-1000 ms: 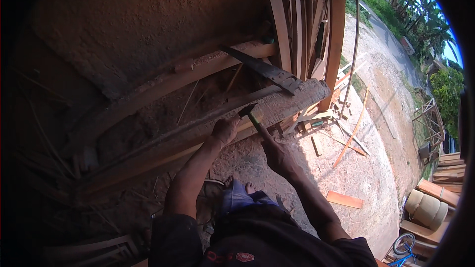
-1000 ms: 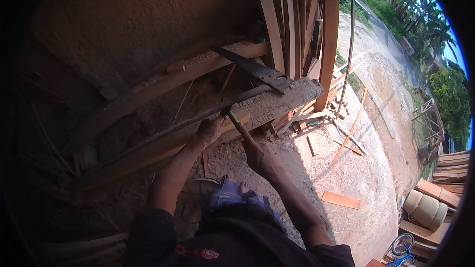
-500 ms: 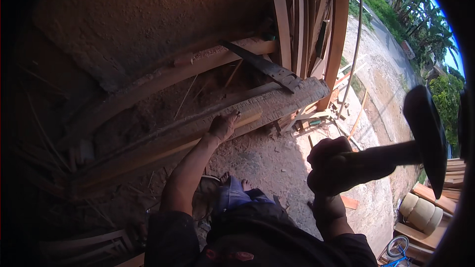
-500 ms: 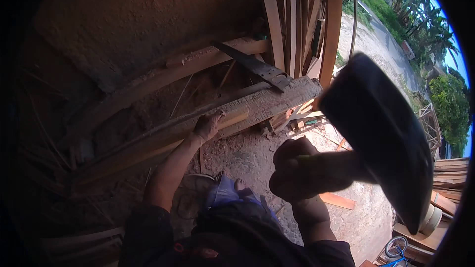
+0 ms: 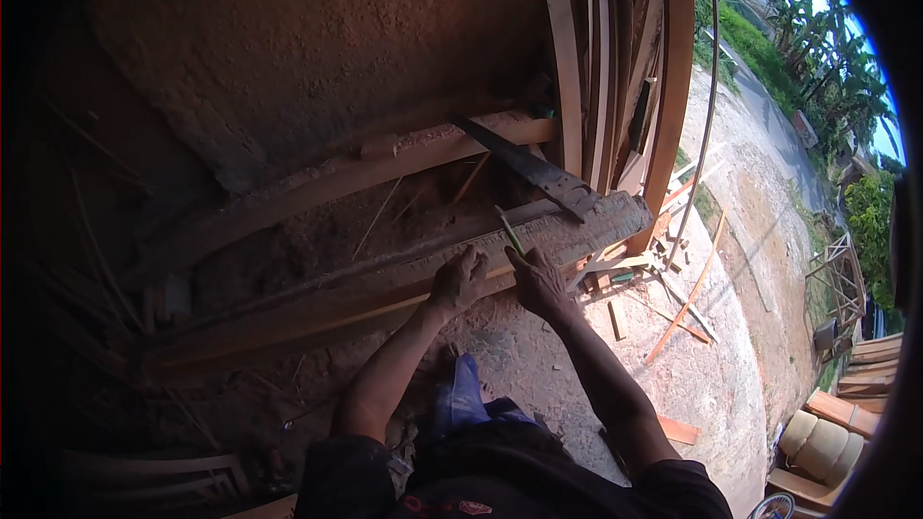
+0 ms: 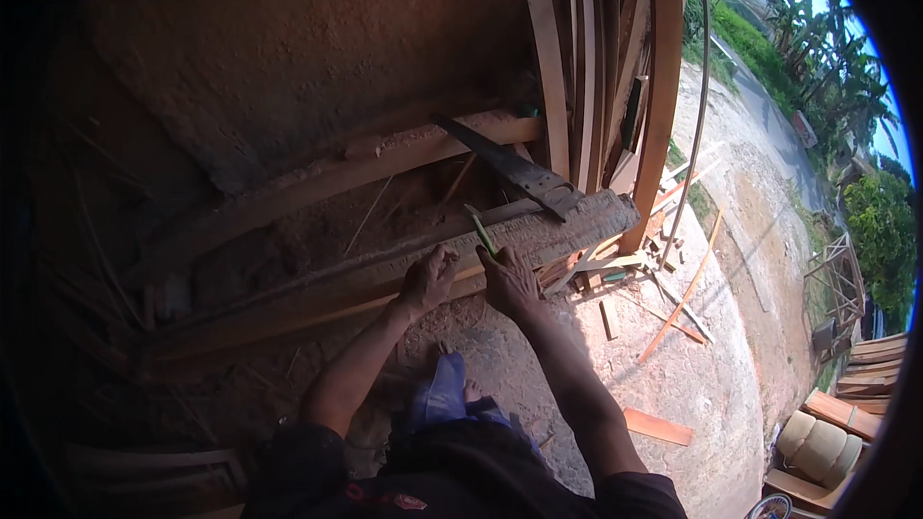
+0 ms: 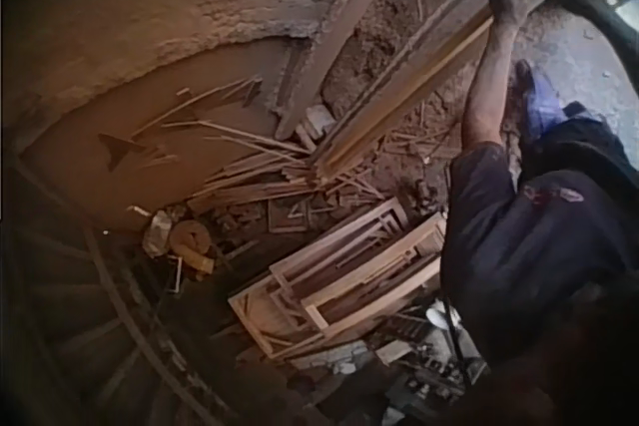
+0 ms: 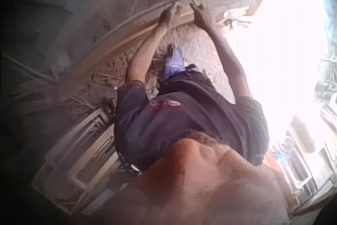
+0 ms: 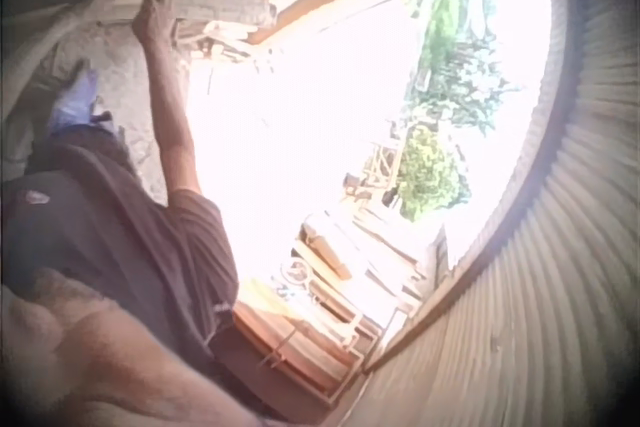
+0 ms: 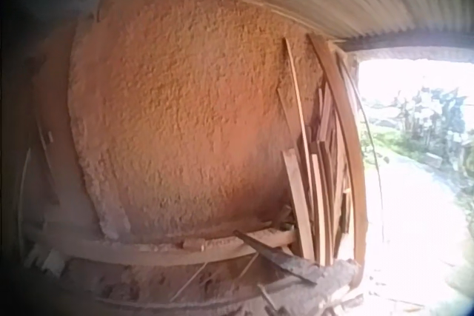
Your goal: The person assembles a wooden frame by hammering nails into a long plank resting on a workbench. They retrieve nails from a small wooden box and use a hammer to secure the pieces. Later, they use a red electric planer to smooth the surface of the plank.
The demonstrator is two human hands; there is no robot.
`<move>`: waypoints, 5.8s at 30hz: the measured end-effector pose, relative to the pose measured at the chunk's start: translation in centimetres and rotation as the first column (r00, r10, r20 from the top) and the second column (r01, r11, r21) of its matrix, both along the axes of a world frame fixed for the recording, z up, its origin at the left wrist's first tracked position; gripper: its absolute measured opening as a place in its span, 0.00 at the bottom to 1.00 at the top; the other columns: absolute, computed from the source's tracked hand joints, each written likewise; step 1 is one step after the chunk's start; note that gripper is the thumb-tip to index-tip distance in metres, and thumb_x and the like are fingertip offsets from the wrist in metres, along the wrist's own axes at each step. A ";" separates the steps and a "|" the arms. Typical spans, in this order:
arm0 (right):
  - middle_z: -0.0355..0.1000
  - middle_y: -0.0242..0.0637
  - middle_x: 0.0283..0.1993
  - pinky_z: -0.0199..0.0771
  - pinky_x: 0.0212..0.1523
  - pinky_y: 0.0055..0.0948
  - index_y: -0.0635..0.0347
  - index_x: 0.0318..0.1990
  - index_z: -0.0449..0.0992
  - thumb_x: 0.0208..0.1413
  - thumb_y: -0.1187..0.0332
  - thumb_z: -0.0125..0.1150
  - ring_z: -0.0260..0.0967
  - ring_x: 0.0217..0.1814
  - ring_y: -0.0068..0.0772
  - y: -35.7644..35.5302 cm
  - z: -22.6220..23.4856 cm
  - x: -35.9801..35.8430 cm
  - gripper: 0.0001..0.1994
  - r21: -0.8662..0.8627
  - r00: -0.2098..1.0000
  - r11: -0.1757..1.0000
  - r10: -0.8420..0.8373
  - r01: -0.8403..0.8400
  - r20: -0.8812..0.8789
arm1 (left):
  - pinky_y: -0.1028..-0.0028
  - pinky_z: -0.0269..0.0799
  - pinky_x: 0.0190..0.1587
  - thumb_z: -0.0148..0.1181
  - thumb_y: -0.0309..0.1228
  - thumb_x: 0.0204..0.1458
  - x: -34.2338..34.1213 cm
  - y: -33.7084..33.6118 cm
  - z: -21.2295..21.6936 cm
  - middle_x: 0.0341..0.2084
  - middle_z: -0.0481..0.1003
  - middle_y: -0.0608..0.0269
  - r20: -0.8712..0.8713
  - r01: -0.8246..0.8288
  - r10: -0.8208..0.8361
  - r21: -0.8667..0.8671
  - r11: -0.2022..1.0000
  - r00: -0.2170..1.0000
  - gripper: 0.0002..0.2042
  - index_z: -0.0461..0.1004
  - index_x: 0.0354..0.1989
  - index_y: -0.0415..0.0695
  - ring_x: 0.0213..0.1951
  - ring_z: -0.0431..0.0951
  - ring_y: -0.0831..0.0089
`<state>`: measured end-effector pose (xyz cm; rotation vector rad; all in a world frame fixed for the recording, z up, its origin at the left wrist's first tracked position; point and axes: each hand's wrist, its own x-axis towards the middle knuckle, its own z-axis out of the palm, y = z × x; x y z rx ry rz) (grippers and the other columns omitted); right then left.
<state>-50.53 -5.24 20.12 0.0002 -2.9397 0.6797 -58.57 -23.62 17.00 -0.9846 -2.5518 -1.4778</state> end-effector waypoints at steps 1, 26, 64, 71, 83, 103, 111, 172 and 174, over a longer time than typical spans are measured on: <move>0.64 0.47 0.43 0.67 0.43 0.45 0.49 0.62 0.70 0.51 0.69 0.57 0.65 0.47 0.51 0.2 -1.2 -1.3 0.26 0.063 0.999 0.997 0.037 -0.036 -0.015 | 0.59 0.77 0.34 0.56 0.34 0.61 0.6 0.8 0.0 0.27 0.79 0.52 0.001 -0.049 0.050 0.166 0.985 0.999 0.09 0.69 0.43 0.43 0.35 0.82 0.55; 0.69 0.49 0.43 0.70 0.47 0.50 0.52 0.49 0.76 0.39 0.52 0.76 0.68 0.47 0.54 2.3 -4.6 -12.2 0.28 0.156 0.697 0.696 0.622 -0.701 0.356 | 0.79 0.55 0.20 0.53 0.39 0.65 -5.5 -5.2 13.2 0.17 0.63 0.76 0.453 -0.547 0.418 0.826 0.135 0.787 0.15 0.68 0.28 0.42 0.20 0.59 0.88; 0.69 0.46 0.28 0.69 0.29 0.45 0.51 0.48 0.81 0.59 0.71 0.58 0.70 0.28 0.50 14.5 -8.2 -15.8 0.12 -0.144 0.544 0.554 0.833 -0.820 0.104 | 0.64 0.67 0.33 0.50 0.56 0.61 4.9 9.5 -22.9 0.23 0.74 0.59 0.736 -0.783 0.570 0.087 -0.616 -0.367 0.29 0.77 0.33 0.36 0.27 0.70 0.69; 0.69 0.44 0.27 0.70 0.28 0.41 0.52 0.45 0.82 0.58 0.73 0.59 0.70 0.27 0.48 17.6 -7.0 -14.6 0.10 -0.155 0.557 0.556 0.829 -0.816 0.040 | 0.68 0.74 0.42 0.52 0.49 0.63 2.3 5.3 -16.8 0.41 0.80 0.51 0.761 -0.705 0.559 0.194 -0.682 -0.331 0.26 0.73 0.58 0.40 0.38 0.79 0.66; 0.71 0.41 0.31 0.69 0.36 0.45 0.56 0.50 0.74 0.51 0.71 0.64 0.71 0.35 0.47 20.0 -8.7 -14.3 0.17 -0.238 0.613 0.617 0.784 -0.750 0.100 | 0.71 0.74 0.33 0.51 0.33 0.62 8.7 2.3 -18.1 0.33 0.78 0.55 0.852 -0.864 0.472 0.047 -0.501 -0.228 0.22 0.65 0.61 0.33 0.29 0.76 0.70; 0.72 0.46 0.33 0.70 0.34 0.46 0.60 0.40 0.71 0.61 0.65 0.56 0.74 0.38 0.49 -1.0 -8.3 2.0 0.08 -0.381 -0.242 -0.059 0.858 -0.923 0.453 | 0.75 0.72 0.45 0.55 0.35 0.62 24.0 16.1 -13.6 0.42 0.76 0.60 0.919 -0.780 0.375 0.325 -0.535 0.125 0.18 0.71 0.55 0.36 0.43 0.76 0.74; 0.72 0.47 0.34 0.73 0.38 0.47 0.58 0.39 0.71 0.53 0.64 0.62 0.72 0.38 0.57 -4.9 -15.0 12.3 0.12 -0.406 -0.524 -0.373 0.765 -0.834 0.374 | 0.72 0.70 0.54 0.48 0.35 0.65 42.2 21.7 -19.9 0.57 0.70 0.58 0.957 -0.555 0.257 0.288 -0.780 0.135 0.21 0.63 0.65 0.42 0.54 0.72 0.71; 0.72 0.50 0.53 0.61 0.63 0.50 0.54 0.61 0.69 0.54 0.63 0.61 0.67 0.59 0.55 -4.7 -23.1 14.1 0.25 -0.069 -0.114 -0.099 0.959 -0.993 0.261 | 0.61 0.73 0.27 0.52 0.59 0.58 65.8 36.1 -21.5 0.25 0.78 0.41 0.785 -0.817 0.581 -0.469 0.335 -0.213 0.38 0.52 0.72 0.51 0.24 0.79 0.54; 0.65 0.48 0.62 0.56 0.66 0.51 0.51 0.63 0.68 0.53 0.62 0.63 0.60 0.66 0.54 -6.2 -19.6 8.5 0.28 -0.006 0.015 0.016 0.995 -1.000 0.100 | 0.59 0.74 0.30 0.52 0.58 0.58 64.4 31.3 -22.2 0.29 0.79 0.41 0.871 -0.900 0.469 -0.311 0.304 -0.143 0.37 0.53 0.72 0.53 0.29 0.80 0.52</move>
